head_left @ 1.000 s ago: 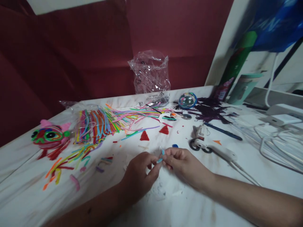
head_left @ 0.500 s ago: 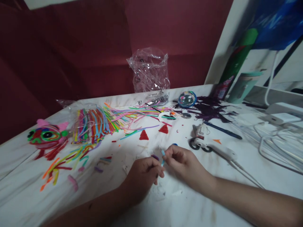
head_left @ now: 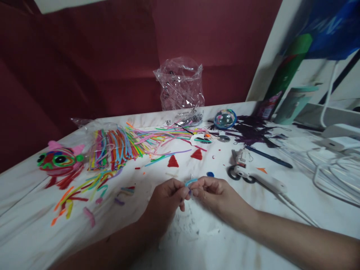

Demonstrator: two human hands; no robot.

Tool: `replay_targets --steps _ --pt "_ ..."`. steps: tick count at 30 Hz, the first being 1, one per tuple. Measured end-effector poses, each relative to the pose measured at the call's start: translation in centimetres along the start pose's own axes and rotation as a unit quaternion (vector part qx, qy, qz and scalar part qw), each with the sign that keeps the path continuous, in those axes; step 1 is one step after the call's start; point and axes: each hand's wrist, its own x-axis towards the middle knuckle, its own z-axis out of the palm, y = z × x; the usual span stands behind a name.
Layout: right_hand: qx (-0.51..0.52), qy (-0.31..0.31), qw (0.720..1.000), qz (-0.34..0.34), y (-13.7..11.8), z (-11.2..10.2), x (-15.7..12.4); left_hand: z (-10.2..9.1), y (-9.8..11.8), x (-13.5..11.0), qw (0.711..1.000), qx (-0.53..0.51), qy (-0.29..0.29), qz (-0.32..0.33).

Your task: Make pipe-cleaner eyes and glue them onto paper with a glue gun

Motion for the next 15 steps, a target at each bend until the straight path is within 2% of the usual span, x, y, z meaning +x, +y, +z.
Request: replay_targets --steps 4,11,13,15 --pt "0.044 0.016 0.999 0.021 0.2 -0.2 0.1 0.0 -0.1 -0.5 0.995 0.102 -0.008 0.015" --pt "0.032 0.008 0.999 0.027 0.3 -0.5 0.0 0.2 -0.5 -0.8 0.989 0.136 -0.032 0.047" --pt "-0.019 0.02 1.0 0.01 -0.1 -0.5 -0.1 0.0 -0.3 -0.7 0.985 0.164 -0.022 0.056" --pt "-0.14 0.036 0.988 -0.056 -0.7 -0.7 -0.1 -0.3 -0.2 -0.6 0.969 0.226 -0.007 0.094"
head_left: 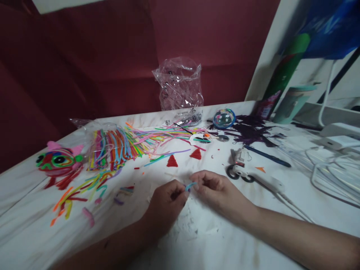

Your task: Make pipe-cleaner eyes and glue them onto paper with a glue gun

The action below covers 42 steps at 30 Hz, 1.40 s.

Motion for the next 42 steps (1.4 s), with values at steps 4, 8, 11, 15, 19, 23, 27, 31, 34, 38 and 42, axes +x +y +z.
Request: replay_targets --steps 4,8,11,15,19,23,27,31,34,38,42 --pt "-0.236 -0.039 0.958 -0.158 -0.8 -0.6 -0.1 -0.3 -0.4 -0.1 0.978 0.163 0.011 0.127" --pt "-0.252 -0.084 0.953 -0.146 -0.8 -0.5 -0.4 -0.2 -0.4 -0.3 0.968 0.185 -0.02 0.168" --pt "-0.126 -0.067 0.99 0.005 -0.5 0.0 -0.3 -0.2 -0.1 -0.3 0.98 0.142 -0.011 0.14" --pt "0.052 -0.036 0.989 0.135 -0.2 0.5 -0.1 -0.4 0.4 -0.2 0.995 0.071 0.011 0.074" --pt "0.139 0.013 0.979 0.146 -0.1 0.6 0.3 -0.3 0.5 0.0 1.0 0.007 0.014 0.021" --pt "0.19 0.014 0.97 0.152 0.1 0.6 0.4 0.4 0.4 -0.1 0.999 -0.022 -0.044 -0.017" --pt "0.176 0.011 0.975 0.136 0.6 0.9 0.2 0.7 0.3 -0.1 0.998 -0.032 -0.044 -0.031" --pt "0.106 -0.005 0.987 0.118 0.7 0.9 -0.1 0.3 0.7 -0.1 1.0 -0.011 -0.009 -0.027" --pt "0.058 -0.018 0.992 0.11 0.3 1.0 -0.3 0.2 0.9 -0.2 0.999 0.022 0.022 0.018" --pt "0.038 0.006 0.994 0.099 0.1 1.0 -0.4 0.2 0.9 -0.4 0.999 0.027 0.009 0.027" --pt "0.049 0.018 0.993 0.106 0.5 0.8 -0.3 0.1 0.7 -0.3 0.999 0.021 0.019 0.02"
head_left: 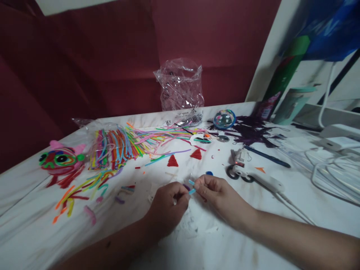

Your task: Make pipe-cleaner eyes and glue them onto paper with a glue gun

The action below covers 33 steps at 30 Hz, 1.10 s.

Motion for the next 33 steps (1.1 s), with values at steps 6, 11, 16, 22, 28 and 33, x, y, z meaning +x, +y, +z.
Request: replay_targets --steps 6,11,16,22,28,33 --pt "0.003 -0.017 1.0 -0.003 -0.1 0.1 0.0 0.1 0.0 0.0 1.0 -0.002 -0.003 -0.004" --pt "-0.073 -0.018 0.997 -0.017 -0.6 -0.3 0.4 0.0 0.0 0.1 1.0 0.001 0.0 -0.006" --pt "-0.281 0.008 0.958 -0.058 -0.3 -2.0 1.6 -0.9 -0.1 0.6 0.998 -0.005 0.06 0.01" --pt "-0.396 0.019 0.913 -0.094 0.5 -2.4 2.0 -1.0 -0.6 0.8 0.992 0.072 0.082 0.066" --pt "-0.426 -0.01 0.892 -0.148 0.2 -2.7 1.9 -0.5 -1.5 0.6 0.968 0.221 0.019 0.114" --pt "-0.445 -0.052 0.865 -0.225 0.6 -2.6 1.9 -0.3 -2.0 0.3 0.945 0.303 -0.012 0.12"
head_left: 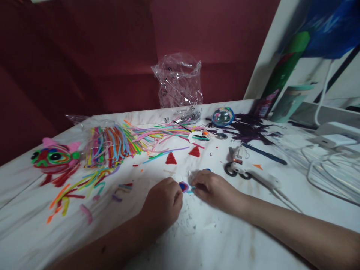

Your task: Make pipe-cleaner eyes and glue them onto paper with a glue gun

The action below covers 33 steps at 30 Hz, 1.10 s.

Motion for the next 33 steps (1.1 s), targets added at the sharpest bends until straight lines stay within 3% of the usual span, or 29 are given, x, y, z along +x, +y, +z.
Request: replay_targets --steps 12,20,28,33 --pt "0.035 0.027 0.999 0.003 0.0 1.0 0.1 0.0 0.1 -0.1 1.0 0.009 -0.02 -0.008" --pt "0.04 0.04 0.998 0.014 0.0 1.3 0.2 0.1 0.2 -0.2 0.995 0.038 -0.071 0.05" --pt "0.015 0.017 0.996 -0.083 0.3 1.3 0.2 0.3 0.2 -0.1 0.994 0.057 -0.079 0.054" --pt "-0.043 0.017 0.995 -0.085 0.0 1.3 0.1 0.3 0.3 0.0 0.994 0.057 -0.078 0.057"
